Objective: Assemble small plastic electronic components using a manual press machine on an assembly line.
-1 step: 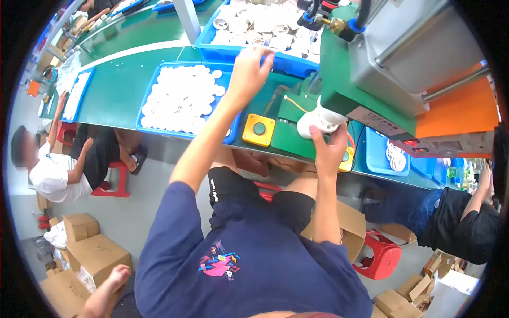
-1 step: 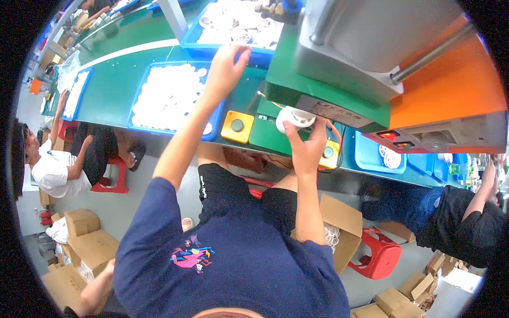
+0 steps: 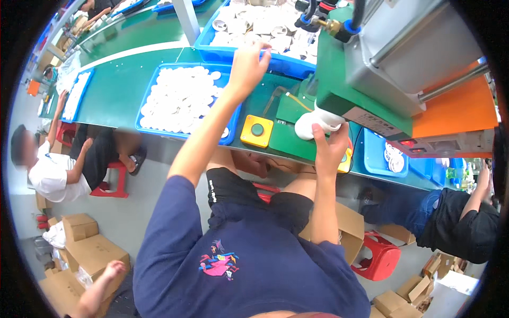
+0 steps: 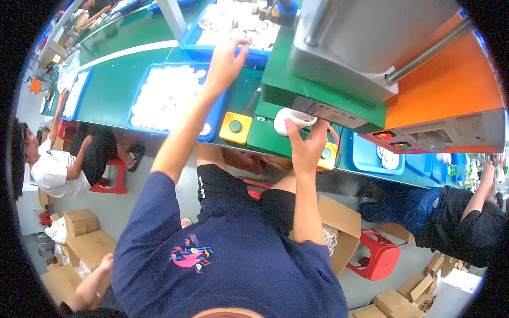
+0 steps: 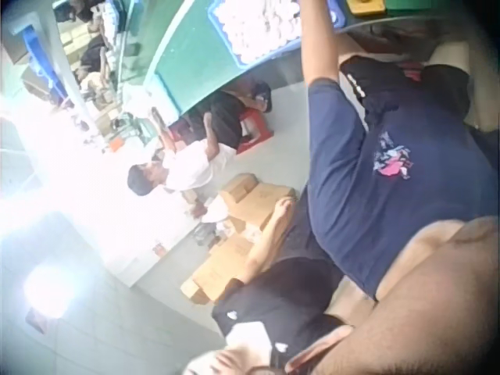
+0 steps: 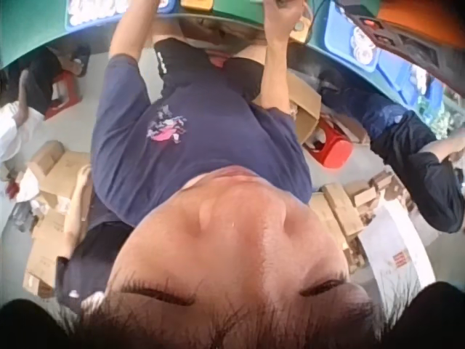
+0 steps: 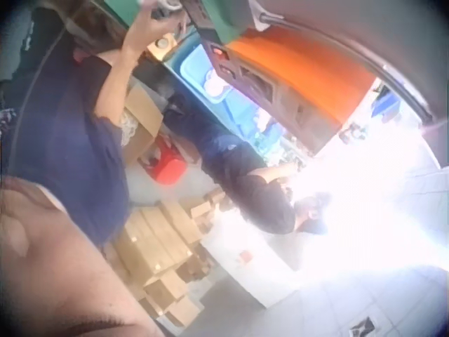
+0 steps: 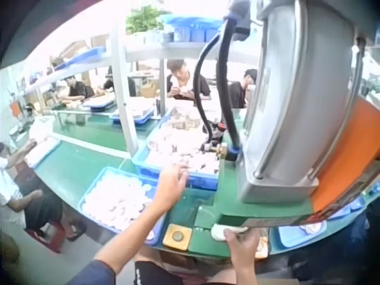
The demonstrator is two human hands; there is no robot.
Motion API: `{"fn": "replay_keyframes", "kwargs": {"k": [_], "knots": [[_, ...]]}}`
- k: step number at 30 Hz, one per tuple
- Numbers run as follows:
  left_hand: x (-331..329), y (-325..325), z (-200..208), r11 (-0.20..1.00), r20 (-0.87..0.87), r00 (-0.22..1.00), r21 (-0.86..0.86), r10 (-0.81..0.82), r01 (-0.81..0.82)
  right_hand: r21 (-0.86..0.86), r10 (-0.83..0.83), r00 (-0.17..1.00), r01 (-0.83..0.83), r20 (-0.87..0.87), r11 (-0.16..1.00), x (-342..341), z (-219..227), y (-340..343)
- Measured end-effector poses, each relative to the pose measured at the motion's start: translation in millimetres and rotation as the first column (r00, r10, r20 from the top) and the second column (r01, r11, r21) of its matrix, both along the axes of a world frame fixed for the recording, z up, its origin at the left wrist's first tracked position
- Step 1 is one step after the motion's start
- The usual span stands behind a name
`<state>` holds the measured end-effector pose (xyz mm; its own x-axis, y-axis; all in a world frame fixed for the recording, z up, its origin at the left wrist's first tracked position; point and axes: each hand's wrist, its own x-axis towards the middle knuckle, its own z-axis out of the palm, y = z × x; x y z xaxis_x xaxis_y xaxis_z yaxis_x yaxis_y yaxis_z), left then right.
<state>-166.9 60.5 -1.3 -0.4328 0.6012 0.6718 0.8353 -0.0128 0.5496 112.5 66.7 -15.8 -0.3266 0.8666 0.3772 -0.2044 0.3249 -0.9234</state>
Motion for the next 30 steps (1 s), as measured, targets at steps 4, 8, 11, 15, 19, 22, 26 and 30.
{"fn": "replay_keyframes", "kwargs": {"k": [4,8,11,15,19,22,26,30], "knots": [[-91,47,-25,0.961,-0.208,0.947,-0.071,0.247,-0.266,0.232,-0.075,0.949,0.002,0.305,0.973,27,-4,-20],[-122,70,-26,0.941,-0.197,0.948,-0.184,0.248,-0.285,0.283,-0.407,0.86,0.326,0.308,0.902,131,-11,7],[-119,81,-19,0.918,-0.347,0.929,-0.312,0.131,-0.246,0.509,-0.792,0.554,0.619,0.257,0.598,237,-10,118],[-100,101,-6,0.881,-0.437,0.894,-0.38,0.098,-0.282,0.698,-0.938,0.108,0.641,0.329,0.318,361,-36,246],[-121,93,-19,0.826,-0.529,0.834,-0.392,0.157,-0.405,0.604,-0.789,0.057,0.611,0.611,0.512,352,-49,280],[-108,79,-7,0.911,-0.377,0.901,-0.256,0.214,-0.324,0.607,-0.787,0.137,0.562,0.601,0.561,351,-45,289],[-61,27,10,0.998,0.017,0.998,0.031,0.053,-0.054,0.605,-0.776,0.115,0.56,0.62,0.566,335,-46,282],[17,-32,36,0.996,0.096,0.994,0.081,-0.046,0.039,0.669,-0.748,-0.141,0.575,0.648,0.471,338,-47,278]]}}
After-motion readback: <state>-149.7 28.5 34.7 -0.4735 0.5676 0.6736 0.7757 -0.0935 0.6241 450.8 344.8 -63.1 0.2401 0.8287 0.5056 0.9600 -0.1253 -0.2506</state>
